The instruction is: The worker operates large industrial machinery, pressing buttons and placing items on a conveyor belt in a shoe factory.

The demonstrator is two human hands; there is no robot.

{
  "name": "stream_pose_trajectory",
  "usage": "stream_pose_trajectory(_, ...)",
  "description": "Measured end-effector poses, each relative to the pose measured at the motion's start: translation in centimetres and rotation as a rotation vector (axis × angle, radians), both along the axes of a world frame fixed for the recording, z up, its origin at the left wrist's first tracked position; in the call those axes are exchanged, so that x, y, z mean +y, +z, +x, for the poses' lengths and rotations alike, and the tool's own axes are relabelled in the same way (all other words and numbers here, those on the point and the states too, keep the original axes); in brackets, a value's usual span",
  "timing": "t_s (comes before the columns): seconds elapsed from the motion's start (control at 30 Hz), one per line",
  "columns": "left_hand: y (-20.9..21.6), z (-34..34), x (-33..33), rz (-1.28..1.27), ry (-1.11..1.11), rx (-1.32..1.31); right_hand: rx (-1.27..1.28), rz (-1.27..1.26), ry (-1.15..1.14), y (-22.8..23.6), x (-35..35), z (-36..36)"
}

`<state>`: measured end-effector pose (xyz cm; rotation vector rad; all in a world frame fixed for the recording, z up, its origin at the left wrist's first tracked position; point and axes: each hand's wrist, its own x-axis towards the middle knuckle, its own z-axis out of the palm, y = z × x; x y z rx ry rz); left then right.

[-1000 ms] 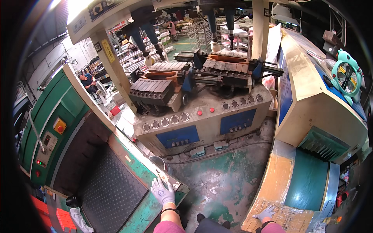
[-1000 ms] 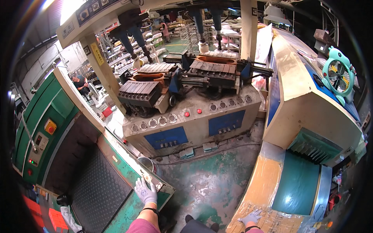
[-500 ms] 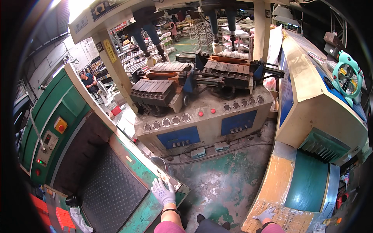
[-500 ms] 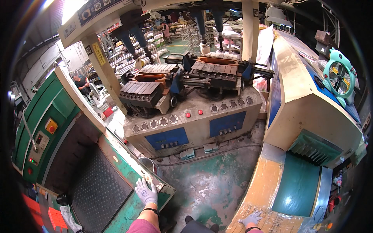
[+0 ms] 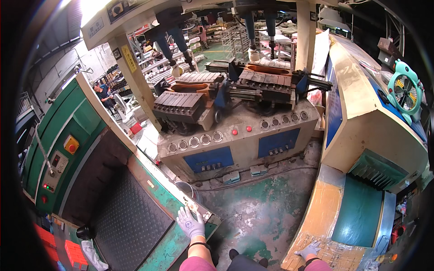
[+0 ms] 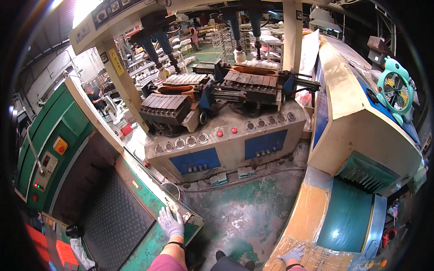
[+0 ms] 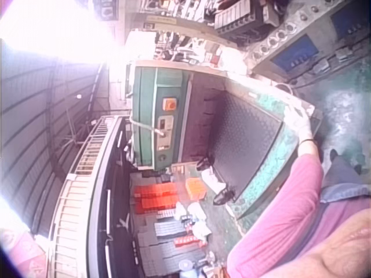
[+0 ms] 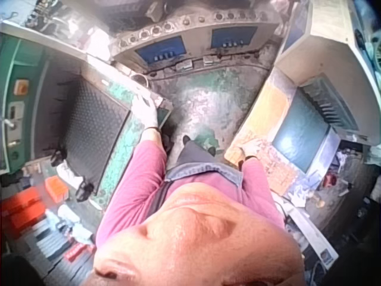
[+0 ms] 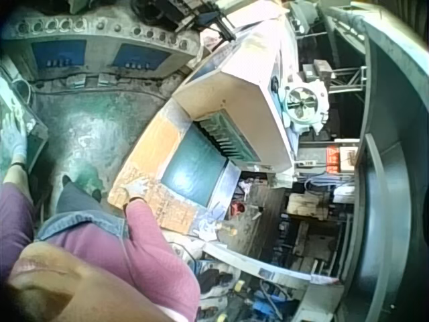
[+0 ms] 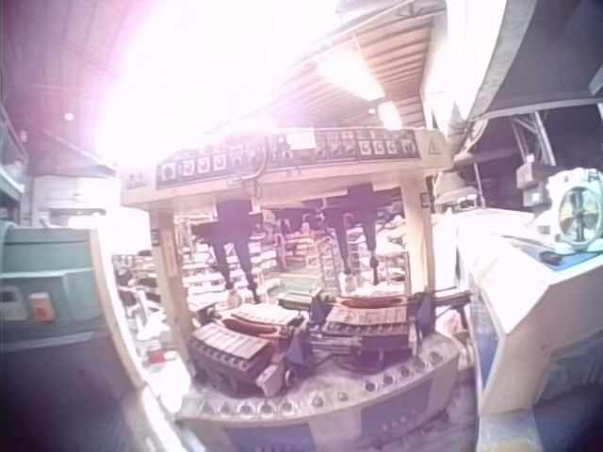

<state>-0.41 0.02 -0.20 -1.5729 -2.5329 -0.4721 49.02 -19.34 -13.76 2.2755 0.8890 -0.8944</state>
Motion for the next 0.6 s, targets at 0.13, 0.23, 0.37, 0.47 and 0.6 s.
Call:
stream_pose_trajectory(0.13,-0.55,-0.09,0.18,-0.004,-0.004,0.012,-0.019,-0.014,0.016,-0.35,-0.13,-0.04)
stream_pose_trajectory(0.23,-0.62,-0.17,0.14,0.001,-0.005,0.020,-0.017,-0.006,0.012,-0.09,0.03,-0.16)
stream_pose_trajectory(0.37,-0.53,-0.15,0.13,-0.003,-0.006,0.021,-0.001,0.024,-0.015,-0.02,-0.04,-0.09)
stream_pose_trajectory(0.47,-0.69,-0.22,0.07,0.001,-0.006,0.033,0.006,0.006,-0.009,0.14,0.10,-0.14)
stream_pose_trajectory(0.6,-0.58,-0.17,0.04,-0.008,-0.002,0.021,0.003,0.002,-0.024,0.49,0.22,-0.30)
